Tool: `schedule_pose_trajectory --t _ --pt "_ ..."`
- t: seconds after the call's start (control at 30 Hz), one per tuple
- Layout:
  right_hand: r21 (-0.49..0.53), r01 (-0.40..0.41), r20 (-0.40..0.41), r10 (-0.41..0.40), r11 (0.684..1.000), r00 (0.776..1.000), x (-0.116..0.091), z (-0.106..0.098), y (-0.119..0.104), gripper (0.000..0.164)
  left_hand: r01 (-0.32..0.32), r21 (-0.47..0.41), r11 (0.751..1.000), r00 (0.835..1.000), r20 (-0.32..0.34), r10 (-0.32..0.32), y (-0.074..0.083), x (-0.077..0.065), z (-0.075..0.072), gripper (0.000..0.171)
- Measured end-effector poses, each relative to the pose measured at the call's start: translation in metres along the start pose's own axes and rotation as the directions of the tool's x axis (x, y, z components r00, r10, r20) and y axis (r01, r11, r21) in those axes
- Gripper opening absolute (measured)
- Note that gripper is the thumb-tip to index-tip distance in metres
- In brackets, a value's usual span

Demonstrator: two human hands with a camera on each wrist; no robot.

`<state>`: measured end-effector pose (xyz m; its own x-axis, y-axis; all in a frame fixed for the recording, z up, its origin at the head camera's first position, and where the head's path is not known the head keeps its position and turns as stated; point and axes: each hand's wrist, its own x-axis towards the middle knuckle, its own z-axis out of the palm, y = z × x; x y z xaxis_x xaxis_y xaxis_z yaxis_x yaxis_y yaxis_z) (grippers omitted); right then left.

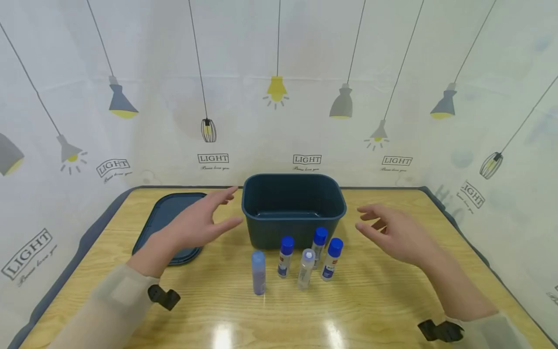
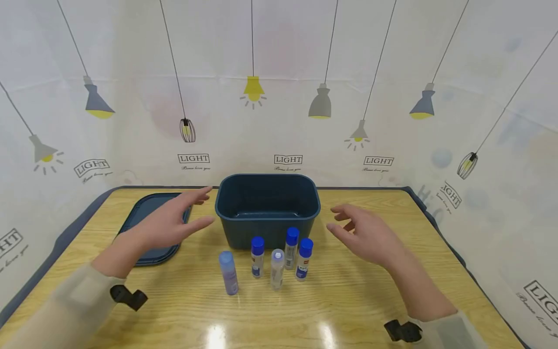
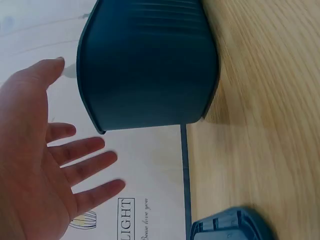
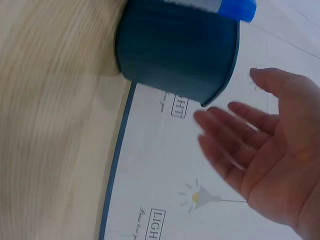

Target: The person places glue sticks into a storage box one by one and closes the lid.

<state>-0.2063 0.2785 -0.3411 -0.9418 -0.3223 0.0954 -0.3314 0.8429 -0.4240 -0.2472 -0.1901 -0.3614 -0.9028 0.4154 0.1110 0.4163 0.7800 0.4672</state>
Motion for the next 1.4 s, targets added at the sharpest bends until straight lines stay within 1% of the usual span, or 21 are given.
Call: schedule_pose_trajectory --t 0.07,0.17,0.23,0.3,0.37,0.47,0.63,0.73,0.83,0.97,1.07,1.2,1.3,1.4 --pt "0.099 0.026 0.001 -0.027 0.995 1.000 -0.002 0.004 -0.005 0.046 -0.005 -0.066 0.998 1.000 0.013 0.006 0.000 0.008 0.002 0.093" --pt "0.224 0.065 0.014 -0.070 0.972 0.997 -0.005 0.011 -0.013 0.032 -0.007 -0.120 0.993 0.999 0.038 0.011 0.000 0.020 0.006 0.093" --pt "0.283 0.094 0.026 -0.106 0.954 0.994 -0.006 0.016 -0.017 0.028 0.015 -0.134 0.991 0.998 0.056 -0.008 0.001 0.027 0.008 0.096" --pt "0.322 0.110 0.044 -0.131 0.940 0.990 -0.007 0.020 -0.021 0.028 0.032 -0.133 0.991 0.997 0.077 -0.022 0.001 0.032 0.011 0.100" --pt "0.347 0.118 0.059 -0.147 0.930 0.987 -0.008 0.024 -0.024 0.029 0.053 -0.120 0.991 0.995 0.094 -0.042 0.002 0.036 0.013 0.103" --pt "0.365 0.132 0.076 -0.170 0.922 0.982 -0.009 0.029 -0.026 0.033 0.057 -0.105 0.993 0.993 0.112 -0.045 0.001 0.040 0.015 0.104" --pt "0.374 0.154 0.094 -0.203 0.914 0.975 -0.009 0.035 -0.028 0.037 0.070 -0.105 0.992 0.990 0.126 -0.056 -0.001 0.038 0.015 0.103" --pt "0.376 0.153 0.101 -0.204 0.914 0.974 -0.009 0.038 -0.027 0.039 0.072 -0.100 0.992 0.990 0.127 -0.059 -0.001 0.038 0.016 0.103" --pt "0.373 0.152 0.101 -0.203 0.915 0.974 -0.009 0.040 -0.024 0.038 0.080 -0.102 0.992 0.990 0.126 -0.067 -0.001 0.037 0.016 0.103" --pt "0.360 0.154 0.087 -0.198 0.920 0.976 -0.010 0.041 -0.023 0.031 0.078 -0.125 0.989 0.991 0.117 -0.064 -0.002 0.036 0.018 0.103" --pt "0.345 0.181 0.047 -0.209 0.921 0.977 -0.013 0.038 -0.023 0.028 0.074 -0.150 0.986 0.992 0.113 -0.057 -0.003 0.035 0.020 0.102" --pt "0.331 0.245 -0.063 -0.238 0.911 0.969 -0.017 0.026 -0.027 0.027 0.084 -0.179 0.980 0.992 0.109 -0.065 -0.004 0.035 0.023 0.101" --pt "0.319 0.291 -0.165 -0.250 0.902 0.954 -0.019 0.013 -0.031 0.031 0.093 -0.191 0.977 0.992 0.102 -0.075 -0.004 0.035 0.025 0.101" --pt "0.300 0.342 -0.272 -0.264 0.890 0.926 -0.018 0.000 -0.036 0.036 0.096 -0.190 0.977 0.993 0.088 -0.081 -0.004 0.034 0.025 0.101"
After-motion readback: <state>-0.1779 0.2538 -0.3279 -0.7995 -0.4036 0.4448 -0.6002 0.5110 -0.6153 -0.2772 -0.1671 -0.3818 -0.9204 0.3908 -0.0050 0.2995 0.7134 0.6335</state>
